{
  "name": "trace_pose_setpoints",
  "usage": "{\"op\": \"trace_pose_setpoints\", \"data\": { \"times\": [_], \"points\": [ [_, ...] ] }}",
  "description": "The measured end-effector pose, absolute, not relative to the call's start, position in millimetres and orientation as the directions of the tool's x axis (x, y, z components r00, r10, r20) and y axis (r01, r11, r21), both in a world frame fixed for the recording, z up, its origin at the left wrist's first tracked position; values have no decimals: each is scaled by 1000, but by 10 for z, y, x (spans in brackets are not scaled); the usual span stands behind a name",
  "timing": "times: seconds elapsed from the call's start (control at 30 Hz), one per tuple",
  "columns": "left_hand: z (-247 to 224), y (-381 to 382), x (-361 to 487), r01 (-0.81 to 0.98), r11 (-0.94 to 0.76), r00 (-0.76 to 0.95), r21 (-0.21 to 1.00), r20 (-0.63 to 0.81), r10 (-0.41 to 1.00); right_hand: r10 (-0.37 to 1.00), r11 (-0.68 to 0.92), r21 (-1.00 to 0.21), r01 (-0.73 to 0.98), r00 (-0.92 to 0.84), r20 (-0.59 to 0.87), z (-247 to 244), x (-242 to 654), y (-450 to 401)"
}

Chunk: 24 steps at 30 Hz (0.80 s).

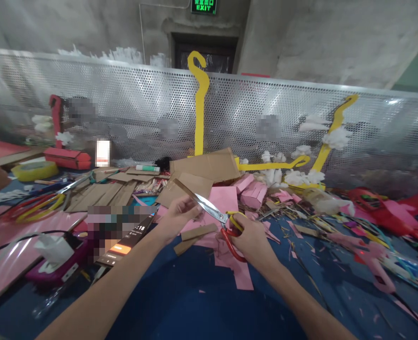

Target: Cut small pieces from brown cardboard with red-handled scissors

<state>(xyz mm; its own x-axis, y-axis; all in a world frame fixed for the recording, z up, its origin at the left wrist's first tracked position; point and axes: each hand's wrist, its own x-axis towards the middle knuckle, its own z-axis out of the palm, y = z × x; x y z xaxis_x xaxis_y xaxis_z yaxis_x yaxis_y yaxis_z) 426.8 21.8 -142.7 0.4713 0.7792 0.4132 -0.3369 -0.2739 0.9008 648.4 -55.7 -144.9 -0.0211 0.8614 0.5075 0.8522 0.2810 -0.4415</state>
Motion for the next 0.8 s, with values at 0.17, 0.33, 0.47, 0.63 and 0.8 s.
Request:
{"op": "trace_pose_setpoints", "data": {
  "times": [0.17, 0.33, 0.47, 0.63, 0.8],
  "points": [
    [-1417, 220, 4267, -346, -280, 471, 895, 424, 773, 861, 279, -448, 849, -15, 508, -1452, 6478, -557],
    [-1381, 196, 4277, -336, -263, 479, 904, 405, 779, 871, 277, -472, 837, -11, 491, -1441, 6481, -568],
    [-1375, 180, 4307, -310, -257, 462, 915, 381, 801, 886, 261, -536, 802, 22, 464, -1441, 6486, -567],
    [-1367, 169, 4328, -353, -210, 435, 912, 359, 826, 877, 254, -608, 752, 87, 474, -1452, 6506, -527],
    [-1347, 160, 4336, -346, -222, 389, 912, 355, 850, 858, 318, -648, 692, 81, 508, -1450, 6521, -504]
  ]
}}
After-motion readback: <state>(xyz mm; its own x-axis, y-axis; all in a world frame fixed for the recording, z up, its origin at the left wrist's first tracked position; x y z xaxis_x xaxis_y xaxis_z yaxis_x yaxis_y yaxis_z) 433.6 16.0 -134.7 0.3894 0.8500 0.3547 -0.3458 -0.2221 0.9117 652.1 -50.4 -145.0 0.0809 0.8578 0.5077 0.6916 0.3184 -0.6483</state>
